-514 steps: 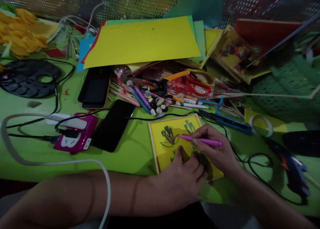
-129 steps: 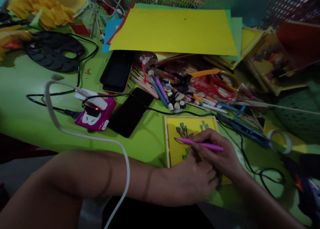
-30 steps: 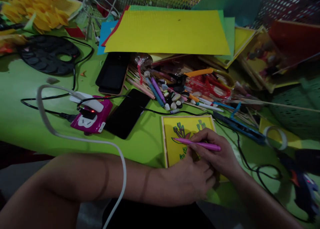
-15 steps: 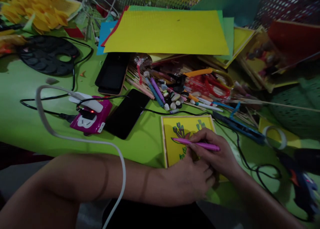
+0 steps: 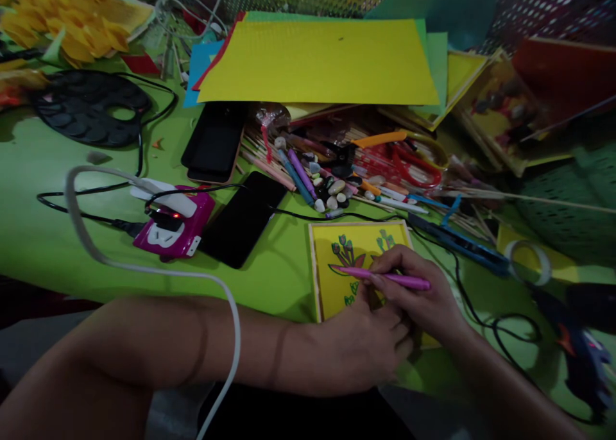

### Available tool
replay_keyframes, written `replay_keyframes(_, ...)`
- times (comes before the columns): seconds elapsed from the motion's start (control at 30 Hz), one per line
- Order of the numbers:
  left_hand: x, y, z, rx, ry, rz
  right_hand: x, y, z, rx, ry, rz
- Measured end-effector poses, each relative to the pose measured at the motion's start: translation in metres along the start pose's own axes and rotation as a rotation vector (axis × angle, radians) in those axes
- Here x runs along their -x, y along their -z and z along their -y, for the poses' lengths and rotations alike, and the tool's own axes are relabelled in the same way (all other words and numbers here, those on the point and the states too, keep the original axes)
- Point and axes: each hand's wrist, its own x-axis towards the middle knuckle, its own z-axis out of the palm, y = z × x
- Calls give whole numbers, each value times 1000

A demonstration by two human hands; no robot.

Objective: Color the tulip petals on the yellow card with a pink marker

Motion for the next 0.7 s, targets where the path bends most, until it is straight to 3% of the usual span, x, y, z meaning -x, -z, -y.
replay_keyframes(0.23,-1,9,3,-39,-29,17,2,3,-2,-13,-51,7)
replay_keyframes(0.7,1,7,4,-73,-29,6,4,9,-6,28,-28,-21)
